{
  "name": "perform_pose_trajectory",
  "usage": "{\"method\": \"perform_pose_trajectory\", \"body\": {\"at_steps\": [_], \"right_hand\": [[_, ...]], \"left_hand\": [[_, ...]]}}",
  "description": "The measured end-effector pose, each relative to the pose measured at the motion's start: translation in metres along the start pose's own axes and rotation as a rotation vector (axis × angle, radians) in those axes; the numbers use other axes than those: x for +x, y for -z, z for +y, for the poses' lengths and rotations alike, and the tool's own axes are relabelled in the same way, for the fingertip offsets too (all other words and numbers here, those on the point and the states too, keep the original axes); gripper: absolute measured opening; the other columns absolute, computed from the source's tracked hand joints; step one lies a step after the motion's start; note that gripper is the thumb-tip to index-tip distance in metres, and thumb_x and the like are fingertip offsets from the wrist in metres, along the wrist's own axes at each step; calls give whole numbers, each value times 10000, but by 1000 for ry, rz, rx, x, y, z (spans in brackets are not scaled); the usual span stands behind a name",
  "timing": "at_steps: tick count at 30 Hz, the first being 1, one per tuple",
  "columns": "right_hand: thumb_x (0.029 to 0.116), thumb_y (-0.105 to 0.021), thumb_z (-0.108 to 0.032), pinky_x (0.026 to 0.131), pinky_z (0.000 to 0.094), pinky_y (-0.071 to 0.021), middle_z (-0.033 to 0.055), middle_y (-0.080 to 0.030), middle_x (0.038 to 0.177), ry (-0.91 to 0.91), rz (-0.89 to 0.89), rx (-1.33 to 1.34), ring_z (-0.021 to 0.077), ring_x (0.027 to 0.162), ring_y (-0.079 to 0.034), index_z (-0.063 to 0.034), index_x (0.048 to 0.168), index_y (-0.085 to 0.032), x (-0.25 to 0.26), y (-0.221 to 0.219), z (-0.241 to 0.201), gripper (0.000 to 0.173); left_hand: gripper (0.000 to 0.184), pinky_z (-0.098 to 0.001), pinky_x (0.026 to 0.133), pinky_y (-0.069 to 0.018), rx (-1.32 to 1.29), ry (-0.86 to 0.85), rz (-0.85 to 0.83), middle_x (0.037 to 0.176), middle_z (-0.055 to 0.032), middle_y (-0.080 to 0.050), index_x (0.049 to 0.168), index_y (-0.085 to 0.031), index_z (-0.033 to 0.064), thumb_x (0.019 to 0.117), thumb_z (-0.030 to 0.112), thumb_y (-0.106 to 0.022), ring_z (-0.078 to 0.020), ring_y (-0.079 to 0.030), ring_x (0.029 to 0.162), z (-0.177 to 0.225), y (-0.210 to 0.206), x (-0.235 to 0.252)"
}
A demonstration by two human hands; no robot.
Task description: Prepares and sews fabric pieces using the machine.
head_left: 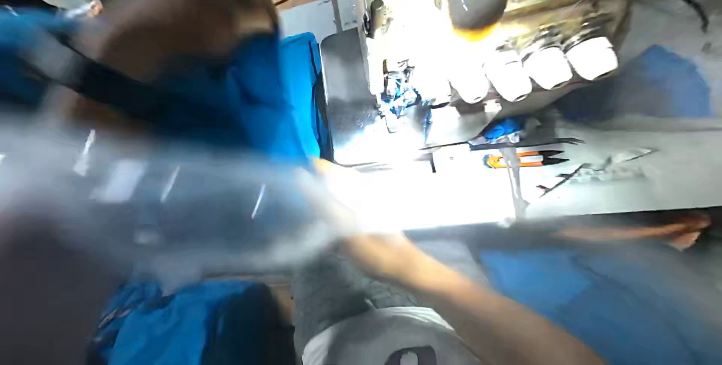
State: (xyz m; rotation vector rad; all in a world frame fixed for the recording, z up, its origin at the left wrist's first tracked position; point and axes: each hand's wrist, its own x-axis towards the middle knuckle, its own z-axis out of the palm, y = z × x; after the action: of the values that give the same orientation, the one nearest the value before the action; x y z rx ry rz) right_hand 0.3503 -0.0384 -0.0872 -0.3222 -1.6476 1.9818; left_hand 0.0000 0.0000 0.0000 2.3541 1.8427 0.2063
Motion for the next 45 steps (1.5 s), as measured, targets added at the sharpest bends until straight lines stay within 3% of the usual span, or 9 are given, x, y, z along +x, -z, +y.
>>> {"method": "perform_pose_trajectory", "body": {"at_steps": [2, 6, 10, 14, 22, 27, 36, 40, 45], "right_hand": [[1098, -455, -226, 718, 158, -536, -61, -673, 845, -174, 22, -143, -49, 782, -626, -55, 1096, -708, -39, 45, 27, 305], [1097, -464, -330, 498, 147, -389, -113, -508, 633, -305, -44, -300, -49, 554, -475, -161, 850, -658, -68, 91, 39, 356], [1014, -574, -517, 619, 185, -507, -108, -662, 761, -207, 111, -507, -58, 691, -598, -165, 1017, -762, -42, 87, 39, 400], [875, -793, -323, 513, 142, -482, -119, -657, 670, -45, 392, -399, -44, 561, -577, -176, 884, -747, -27, 63, 48, 154], [900, -754, -67, 567, 156, -554, -14, -711, 762, 136, 332, -40, 7, 621, -632, -23, 1000, -761, -41, 41, 19, 109], [892, -779, -128, 484, 166, -493, -45, -665, 652, -42, 490, -156, 18, 528, -579, -99, 878, -754, -30, 71, 51, 40], [856, -822, -247, 414, 119, -350, -113, -501, 522, 30, 569, -368, -53, 445, -425, -169, 607, -585, -13, 106, 54, 353], [885, -799, -262, 423, 124, -386, -103, -544, 542, -9, 522, -361, -42, 462, -472, -160, 660, -651, -18, 108, 47, 288], [929, -749, -251, 418, 125, -390, -107, -585, 572, -81, 407, -386, -44, 463, -482, -158, 750, -718, -23, 120, 35, 205]], "left_hand": [[136, -271, 648, -494, -170, 0, 82, 850, 53, -651, 948, -692, 195, 973, 313, -628, -27, -600, 749, 56, -61, 22], [125, -215, 704, -516, -413, 120, 29, 860, 54, -692, 982, -721, 130, 962, 250, -692, 12, -627, 774, 130, -97, 42], [150, -250, 876, -508, -398, 130, 207, 1005, -20, -697, 993, -744, 94, 944, 232, -714, -58, -636, 973, 141, -108, 33], [160, -258, 944, -524, -425, 99, 309, 1084, -49, -705, 1043, -729, 56, 971, 186, -670, -82, -648, 1057, 149, -104, 16], [106, -75, 696, -493, -367, 200, 266, 902, 110, -657, 1046, -669, 100, 991, 181, -628, 109, -587, 778, 187, -51, -19], [153, -293, 717, -533, -304, 391, 205, 868, 22, -706, 961, -730, 149, 910, 291, -756, -43, -648, 779, 162, -103, 30], [253, -392, 861, -516, -169, 536, 293, 958, 13, -718, 1044, -716, 147, 836, 286, -753, -80, -669, 955, 153, -110, 77], [355, -598, 1000, -404, 47, 564, 442, 1222, -138, -648, 1229, -666, 78, 922, 253, -695, -318, -583, 1195, 191, -120, 50], [346, -450, 1204, -347, -180, 498, 552, 1449, -50, -611, 1322, -693, 75, 1039, 156, -512, -187, -471, 1433, 226, -167, 23]]}}
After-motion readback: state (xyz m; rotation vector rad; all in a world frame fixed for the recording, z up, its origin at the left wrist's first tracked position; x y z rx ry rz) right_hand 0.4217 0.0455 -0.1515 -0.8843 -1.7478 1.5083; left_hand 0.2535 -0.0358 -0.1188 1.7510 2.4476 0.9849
